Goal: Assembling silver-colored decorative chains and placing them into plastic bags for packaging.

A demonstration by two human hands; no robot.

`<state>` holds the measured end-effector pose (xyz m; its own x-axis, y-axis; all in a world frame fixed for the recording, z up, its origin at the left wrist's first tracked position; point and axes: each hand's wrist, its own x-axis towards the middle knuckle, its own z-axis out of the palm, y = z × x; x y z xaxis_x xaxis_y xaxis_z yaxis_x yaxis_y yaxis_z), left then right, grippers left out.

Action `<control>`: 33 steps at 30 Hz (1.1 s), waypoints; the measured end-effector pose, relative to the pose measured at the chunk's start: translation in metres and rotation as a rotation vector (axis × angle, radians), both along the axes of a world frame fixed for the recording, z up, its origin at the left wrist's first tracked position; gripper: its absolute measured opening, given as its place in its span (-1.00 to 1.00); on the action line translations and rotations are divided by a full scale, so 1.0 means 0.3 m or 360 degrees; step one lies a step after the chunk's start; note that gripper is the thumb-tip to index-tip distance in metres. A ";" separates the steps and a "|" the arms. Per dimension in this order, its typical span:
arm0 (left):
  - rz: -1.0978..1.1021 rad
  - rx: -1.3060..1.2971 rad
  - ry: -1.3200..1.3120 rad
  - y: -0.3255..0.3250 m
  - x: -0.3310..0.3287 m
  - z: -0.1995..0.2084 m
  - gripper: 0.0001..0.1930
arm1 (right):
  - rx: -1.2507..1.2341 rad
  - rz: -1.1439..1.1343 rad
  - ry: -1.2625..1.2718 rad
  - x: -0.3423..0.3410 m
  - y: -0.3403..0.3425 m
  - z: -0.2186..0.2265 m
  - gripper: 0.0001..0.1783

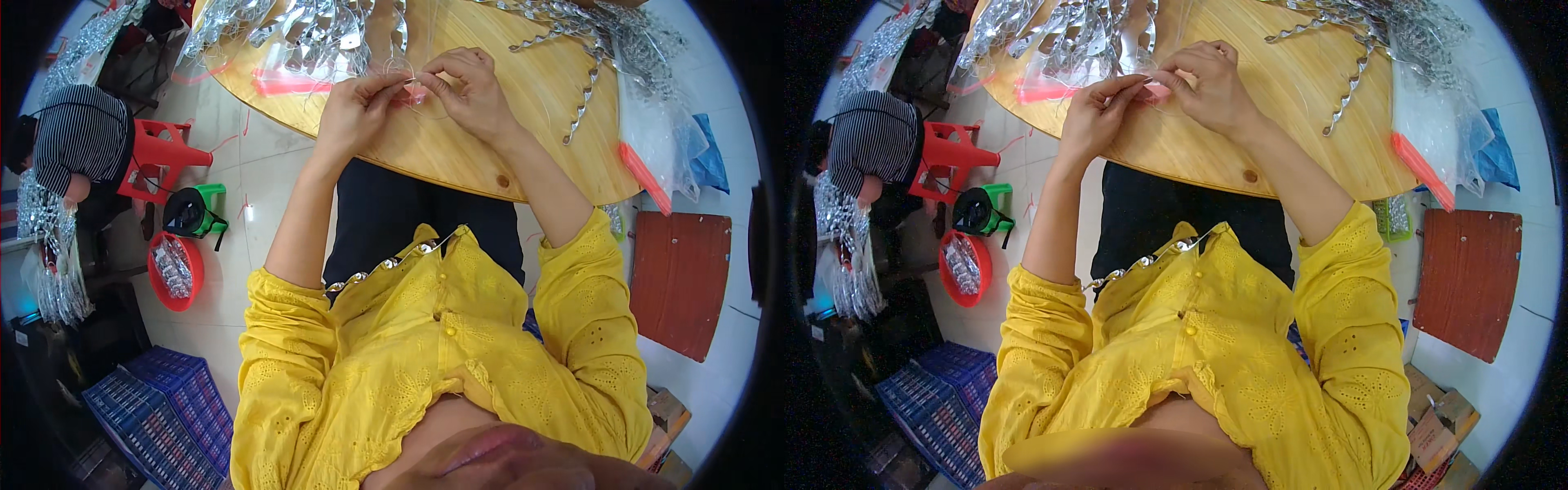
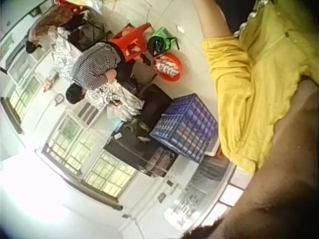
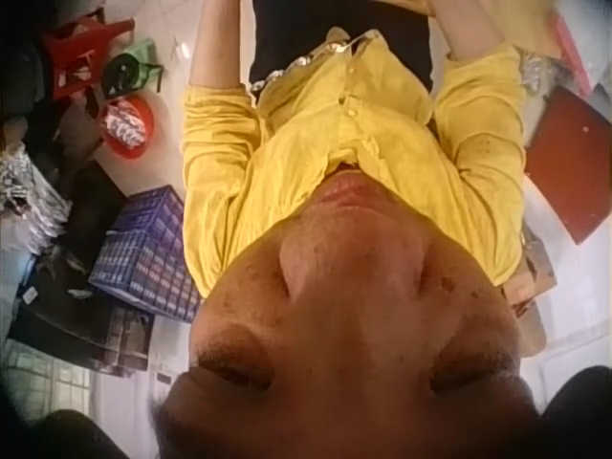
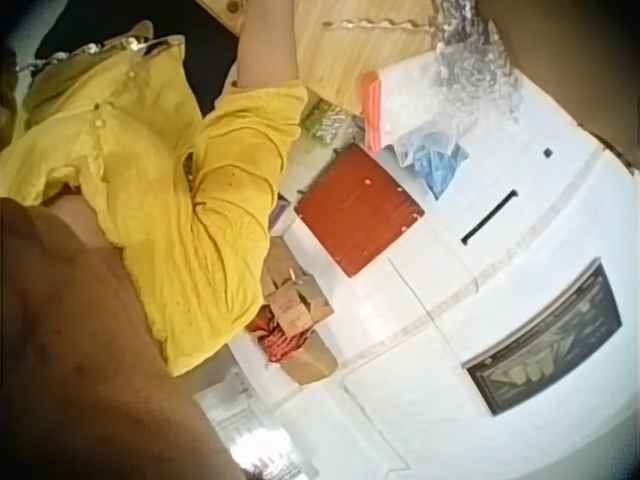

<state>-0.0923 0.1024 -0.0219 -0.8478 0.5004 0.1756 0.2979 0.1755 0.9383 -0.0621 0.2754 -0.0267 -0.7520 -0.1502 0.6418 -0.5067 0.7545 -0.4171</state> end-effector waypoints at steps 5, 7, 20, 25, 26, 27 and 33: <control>0.0075 -0.0100 0.0020 -0.004 -0.007 -0.014 -0.80 | -0.0605 0.0061 -0.0274 -0.043 0.029 -0.027 -0.90; 0.0075 -0.0098 0.0088 0.001 -0.008 -0.010 -0.81 | -0.1012 0.0022 -0.0379 -0.080 0.094 -0.035 -0.92; 0.0104 -0.0158 0.0252 -0.004 -0.019 -0.034 -0.75 | -0.0682 0.0268 -0.0895 -0.017 0.001 -0.021 -0.78; 0.0295 -0.0263 0.1159 -0.024 0.046 -0.031 -0.60 | -0.0294 -0.0101 -0.0096 0.008 0.147 0.096 -0.75; 0.0367 -0.0252 0.1211 -0.029 0.099 -0.009 -0.55 | -0.0294 -0.0118 -0.0094 0.018 0.206 0.109 -0.75; 0.0449 -0.0174 0.1225 -0.040 0.151 -0.009 -0.53 | -0.0241 -0.0180 -0.0323 0.023 0.258 0.115 -0.76; -0.0022 -0.0365 0.0652 -0.097 0.421 -0.182 -0.73 | 0.0049 -0.0039 -0.0558 -0.029 0.306 -0.012 -0.77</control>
<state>0.0341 0.0732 -0.0765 -0.7247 0.5761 0.3781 0.6395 0.3579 0.6804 -0.0707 0.3671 -0.0302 -0.9294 -0.1449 0.3395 -0.3185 0.7795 -0.5394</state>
